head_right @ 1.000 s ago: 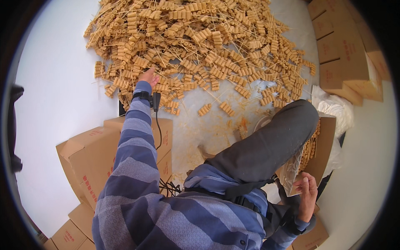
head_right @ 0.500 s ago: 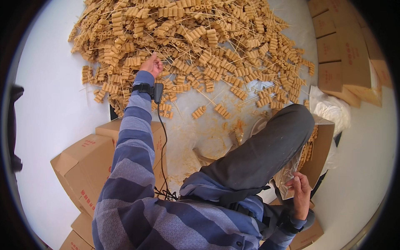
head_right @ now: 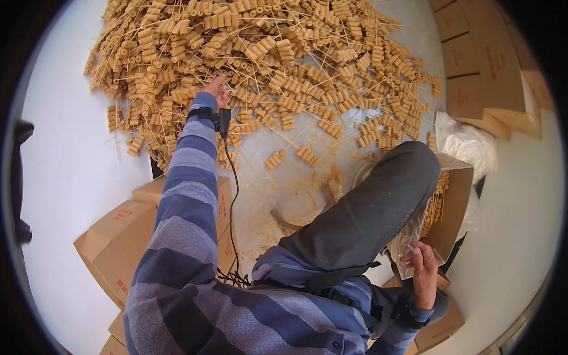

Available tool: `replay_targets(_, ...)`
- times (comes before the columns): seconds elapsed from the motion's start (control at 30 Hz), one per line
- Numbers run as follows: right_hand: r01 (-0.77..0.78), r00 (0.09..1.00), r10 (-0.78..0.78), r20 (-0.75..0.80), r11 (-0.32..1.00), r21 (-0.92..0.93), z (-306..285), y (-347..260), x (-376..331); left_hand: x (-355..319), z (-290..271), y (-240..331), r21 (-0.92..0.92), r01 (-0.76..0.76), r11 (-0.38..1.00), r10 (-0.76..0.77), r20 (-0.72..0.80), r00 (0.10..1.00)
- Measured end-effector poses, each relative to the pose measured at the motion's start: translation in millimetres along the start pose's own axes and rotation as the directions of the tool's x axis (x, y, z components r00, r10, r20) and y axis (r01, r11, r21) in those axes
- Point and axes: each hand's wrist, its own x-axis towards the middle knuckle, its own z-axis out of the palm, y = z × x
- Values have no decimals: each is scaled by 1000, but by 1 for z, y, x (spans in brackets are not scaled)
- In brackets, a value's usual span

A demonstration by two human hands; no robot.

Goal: The person sits on the floor and repeatedly picks up small cylindrical snack pieces, threading them onto thin wooden sticks. The person then places the completed skewers into a cardboard box.

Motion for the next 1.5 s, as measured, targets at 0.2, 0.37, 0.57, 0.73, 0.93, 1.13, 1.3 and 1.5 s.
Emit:
replay_targets(0.2,-27,999,28,-22,1000,10,-2,3,-2,27,20,-5,-213,80,974,-55,121,991)
replay_targets(0.37,-44,999,44,-7,999,20,-2,8,-4,18,21,-5,-174,15,985,15,166,986)
replay_targets(0.57,13,1000,-13,-5,1000,18,4,-5,2,-72,10,-28,-284,-21,959,148,432,890)
replay_targets(0.73,69,997,-69,17,997,-19,3,-16,-1,-163,22,-55,-356,23,934,236,664,710)
replay_targets(0.93,169,986,-169,6,985,44,-3,-22,-15,-227,70,-56,-306,-54,951,295,834,466)
replay_targets(1.13,251,962,-272,24,917,309,18,-57,-28,-303,91,-83,-72,-242,968,127,967,220)
replay_targets(1.3,394,824,-536,182,774,495,46,-101,-24,-384,108,-117,153,-264,952,-166,986,-26)
replay_targets(1.5,76,712,-466,524,794,603,53,-95,-33,-456,135,-162,368,-483,794,-442,896,-44)
